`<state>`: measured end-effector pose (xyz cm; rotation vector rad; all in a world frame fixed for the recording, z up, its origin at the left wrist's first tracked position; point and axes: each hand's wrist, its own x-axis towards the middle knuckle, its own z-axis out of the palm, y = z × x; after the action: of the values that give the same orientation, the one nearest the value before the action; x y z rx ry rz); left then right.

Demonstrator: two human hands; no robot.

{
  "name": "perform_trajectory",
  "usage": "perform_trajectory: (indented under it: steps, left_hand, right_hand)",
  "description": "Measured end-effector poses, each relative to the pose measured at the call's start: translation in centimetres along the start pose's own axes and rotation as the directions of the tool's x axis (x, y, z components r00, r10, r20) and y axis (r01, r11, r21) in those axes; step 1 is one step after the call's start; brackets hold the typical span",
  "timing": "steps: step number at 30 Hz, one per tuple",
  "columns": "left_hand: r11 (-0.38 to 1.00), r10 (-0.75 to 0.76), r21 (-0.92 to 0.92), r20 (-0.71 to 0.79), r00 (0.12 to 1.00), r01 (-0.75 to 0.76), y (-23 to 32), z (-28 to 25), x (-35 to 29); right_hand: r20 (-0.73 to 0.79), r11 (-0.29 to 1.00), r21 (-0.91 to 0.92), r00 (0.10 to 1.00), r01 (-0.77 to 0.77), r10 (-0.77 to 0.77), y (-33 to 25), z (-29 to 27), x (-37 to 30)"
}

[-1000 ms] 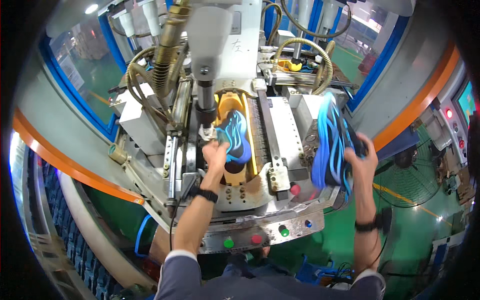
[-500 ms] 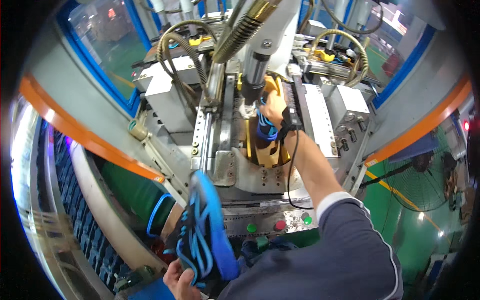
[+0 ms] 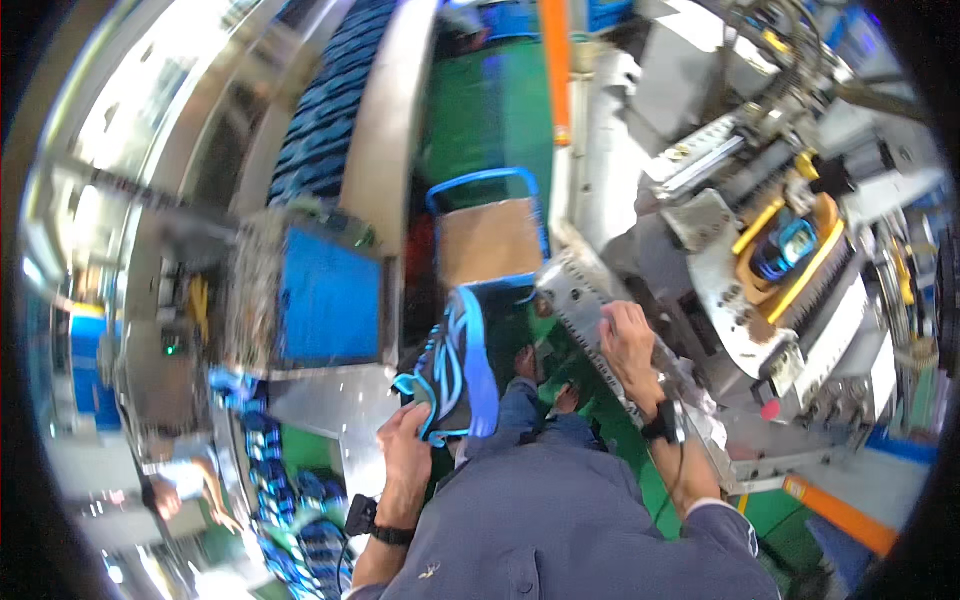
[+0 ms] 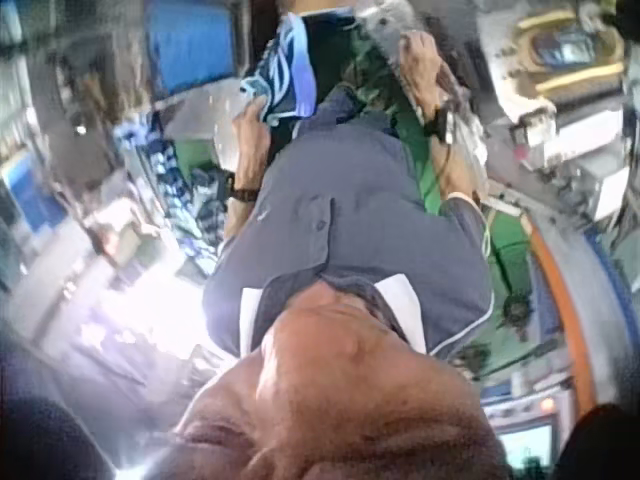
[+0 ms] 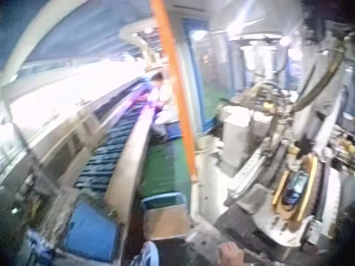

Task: Operate industrial shoe-lasting and pressing machines to assemble footwear.

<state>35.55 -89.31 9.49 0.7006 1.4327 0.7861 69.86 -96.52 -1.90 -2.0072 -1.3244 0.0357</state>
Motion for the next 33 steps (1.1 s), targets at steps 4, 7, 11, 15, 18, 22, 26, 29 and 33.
perform_trajectory:
  steps: [4, 7, 11, 15, 18, 22, 26, 29, 33]
  left_hand:
    - [0.995, -0.065, -0.087, -0.122, 0.99, 0.055, -4.4, -5.6, -1.8]
    - [0.959, -0.114, -0.282, -0.252, 0.961, 0.04, -6.6, -9.9, -2.0]
    - [0.906, -0.17, -0.42, -0.466, 0.869, -0.048, -9.4, -18.0, 0.5]
    - [0.868, -0.18, -0.455, -0.66, 0.729, -0.197, -13.8, -31.6, 5.5]
    - [0.922, -0.206, -0.349, -0.807, 0.554, -0.165, -12.2, -38.8, 9.4]
    - [0.996, 0.023, 0.001, -0.97, 0.241, -0.091, -15.4, -50.6, 12.4]
    - [0.923, 0.059, 0.228, -0.879, 0.472, 0.31, -15.0, -55.7, 14.1]
    - [0.89, 0.068, 0.299, -0.833, 0.549, 0.344, -11.4, -55.4, 14.4]
    - [0.851, 0.162, 0.332, -0.904, 0.396, 0.408, -6.9, -56.7, 10.4]
  right_hand:
    - [0.135, 0.995, -0.092, 0.99, -0.04, 0.052, 4.6, 7.4, -2.3]
    - [0.124, 0.999, -0.036, 0.992, -0.016, 0.021, 5.7, 7.9, -2.6]
    - [0.142, 0.999, -0.046, 0.99, -0.007, 0.013, 5.2, 7.0, -2.5]
    - [0.223, 0.996, -0.084, 0.973, -0.041, 0.059, 3.4, 7.0, -1.5]
    - [0.295, 0.983, -0.171, 0.949, -0.062, 0.111, 5.1, 7.4, -0.1]
    - [0.146, 0.996, -0.072, 0.987, -0.051, 0.061, 0.5, 11.7, 6.1]
    - [0.127, 0.996, 0.017, 0.988, 0.091, -0.092, -14.6, 14.5, 13.6]
    - [0.041, 0.959, 0.155, 0.969, 0.236, -0.245, -21.7, 16.9, 19.3]
    - [0.178, 0.959, 0.181, 0.952, 0.217, -0.248, -33.3, 19.9, 25.6]
